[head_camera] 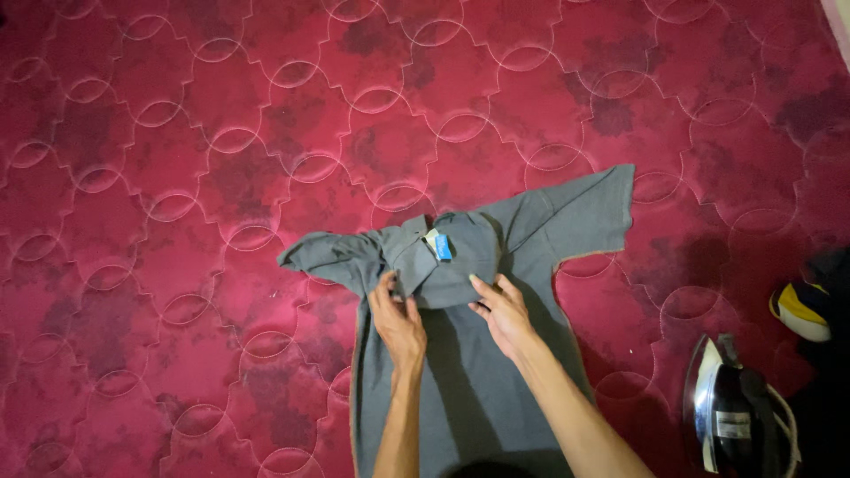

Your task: The person lays a gray polo shirt flat on a patterned red surface, smooths the collar and sleeves, then uses a steam iron to press the back and front of the shirt. The person moves the iron systematically across the fabric and finishes by setting the iron aside.

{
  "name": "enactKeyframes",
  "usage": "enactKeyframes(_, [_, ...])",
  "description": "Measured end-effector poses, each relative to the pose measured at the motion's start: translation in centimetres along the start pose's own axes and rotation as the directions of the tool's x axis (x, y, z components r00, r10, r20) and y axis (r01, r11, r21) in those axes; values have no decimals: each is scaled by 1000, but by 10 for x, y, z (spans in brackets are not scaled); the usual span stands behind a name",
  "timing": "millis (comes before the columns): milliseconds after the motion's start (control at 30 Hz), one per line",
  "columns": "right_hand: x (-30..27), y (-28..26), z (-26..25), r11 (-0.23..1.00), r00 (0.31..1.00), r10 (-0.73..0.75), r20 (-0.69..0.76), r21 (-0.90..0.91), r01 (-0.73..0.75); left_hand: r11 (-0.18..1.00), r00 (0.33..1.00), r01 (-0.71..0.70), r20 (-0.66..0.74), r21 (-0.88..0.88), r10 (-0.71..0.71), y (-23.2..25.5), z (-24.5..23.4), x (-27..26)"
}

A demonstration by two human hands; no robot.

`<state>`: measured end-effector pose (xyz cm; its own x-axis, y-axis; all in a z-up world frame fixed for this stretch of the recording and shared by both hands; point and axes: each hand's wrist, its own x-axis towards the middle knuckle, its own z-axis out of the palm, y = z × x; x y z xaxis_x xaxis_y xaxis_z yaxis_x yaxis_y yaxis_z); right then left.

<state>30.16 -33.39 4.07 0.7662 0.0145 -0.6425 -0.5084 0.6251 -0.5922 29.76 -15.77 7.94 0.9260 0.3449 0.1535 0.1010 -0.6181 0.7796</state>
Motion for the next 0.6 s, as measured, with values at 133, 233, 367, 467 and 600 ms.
enactKeyframes(133, [-9, 17, -24, 999, 1000, 12, -27, -44, -13, 960, 982, 186, -7, -212, -191, -43, 10, -17])
enactKeyframes(233, [-10, 27, -45, 998, 1000, -1, -6, -70, 1, 729, 883, 445, 117, -520, -455, -84, 23, -36])
enactKeyframes(367, [-17, 21, -59, 994, 996, 81, 42, -80, -78, 104, 640, 601, 400, -793, -656, -111, 30, -42])
enactKeyframes(467, [-24, 12, -59, 994, 988, 78, 134, -82, -67, -14, 600, 596, 456, -803, -658, -104, 25, -45])
enactKeyframes(600, [-21, 12, -62, 992, 986, 113, 121, -70, -105, 219, 631, 594, 280, -774, -723, -69, 13, -38])
